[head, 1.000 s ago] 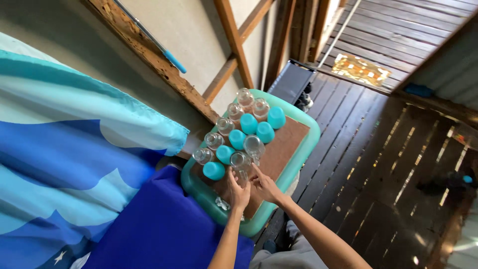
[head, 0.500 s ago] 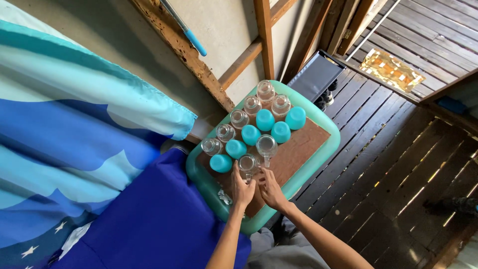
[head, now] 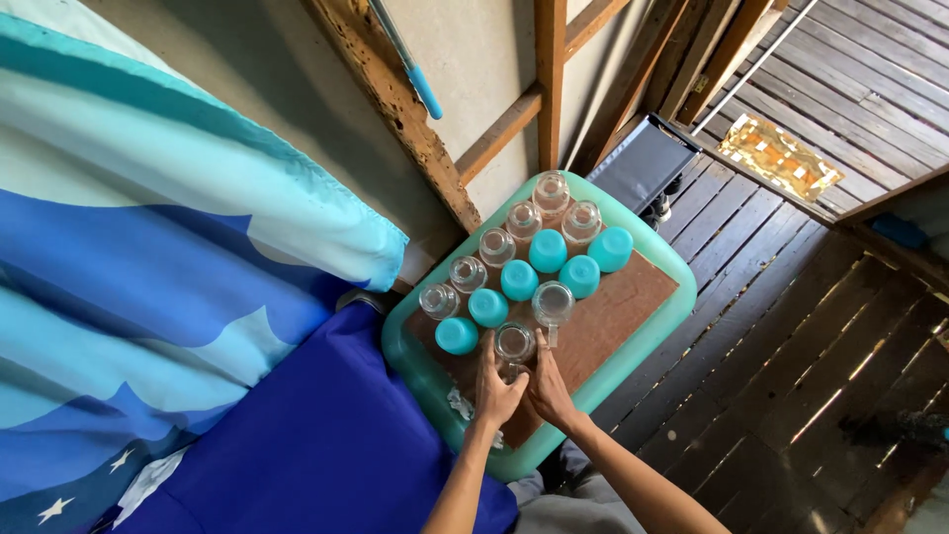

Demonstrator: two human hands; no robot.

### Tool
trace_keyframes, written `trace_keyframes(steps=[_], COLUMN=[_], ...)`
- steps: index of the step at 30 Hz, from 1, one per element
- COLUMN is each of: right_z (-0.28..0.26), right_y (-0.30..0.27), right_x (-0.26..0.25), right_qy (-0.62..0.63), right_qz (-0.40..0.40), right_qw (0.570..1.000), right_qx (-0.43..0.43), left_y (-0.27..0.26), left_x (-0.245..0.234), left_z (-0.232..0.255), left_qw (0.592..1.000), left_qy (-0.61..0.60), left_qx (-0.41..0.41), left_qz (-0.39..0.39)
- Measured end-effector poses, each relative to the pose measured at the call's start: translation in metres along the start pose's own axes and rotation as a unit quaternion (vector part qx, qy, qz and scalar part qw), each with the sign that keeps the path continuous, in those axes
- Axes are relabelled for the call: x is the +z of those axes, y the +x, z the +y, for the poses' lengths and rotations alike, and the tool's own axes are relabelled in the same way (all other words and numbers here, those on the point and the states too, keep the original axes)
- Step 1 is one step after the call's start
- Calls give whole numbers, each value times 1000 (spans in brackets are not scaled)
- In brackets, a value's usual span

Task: The person repeatedly picks up clear glass mugs from a green tray and places them one by one onto a yellow prayer mat on a wooden bench. The person also smooths the blue and yellow cloths on the bench before arranging the mugs.

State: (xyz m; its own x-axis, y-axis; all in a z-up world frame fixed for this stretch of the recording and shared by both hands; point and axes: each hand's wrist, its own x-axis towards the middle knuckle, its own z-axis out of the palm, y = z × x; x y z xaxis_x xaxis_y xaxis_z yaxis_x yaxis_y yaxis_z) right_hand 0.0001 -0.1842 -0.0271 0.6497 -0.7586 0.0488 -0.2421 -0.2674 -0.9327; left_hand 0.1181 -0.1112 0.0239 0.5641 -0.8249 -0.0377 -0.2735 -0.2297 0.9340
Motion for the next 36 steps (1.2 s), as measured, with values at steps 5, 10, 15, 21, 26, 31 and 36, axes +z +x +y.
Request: trace_keyframes(steps=[5,10,15,21,26,31,36], right_z=[4,5,2,0,9,-1,-16], right_y=[6,7,9,7,2,1,0], right_x=[3,3,8,8,18,12,13], right_qy=[3,27,41,-5,-39,-22,16], right_qz=[6,-2,8,22,18,7,-7], right_qw=[1000,999,999,997,999,998,997], right_qx=[6,-34,-26,-77,-10,-54,-79], left_y=[1,2,2,0,-3,-5,-15], left_x=[1,4,5,3,-6,-14,-21], left_z=[5,7,3,5,12,27,48], left_qw=[999,989,991,992,990,989,989], left_qy=[-49,-125,-134,-120,-127,-137,-103], left_qx=[18,-72,-21,-30,-51,-42,-68], left_qz=[9,-6,13,24,20,47,86])
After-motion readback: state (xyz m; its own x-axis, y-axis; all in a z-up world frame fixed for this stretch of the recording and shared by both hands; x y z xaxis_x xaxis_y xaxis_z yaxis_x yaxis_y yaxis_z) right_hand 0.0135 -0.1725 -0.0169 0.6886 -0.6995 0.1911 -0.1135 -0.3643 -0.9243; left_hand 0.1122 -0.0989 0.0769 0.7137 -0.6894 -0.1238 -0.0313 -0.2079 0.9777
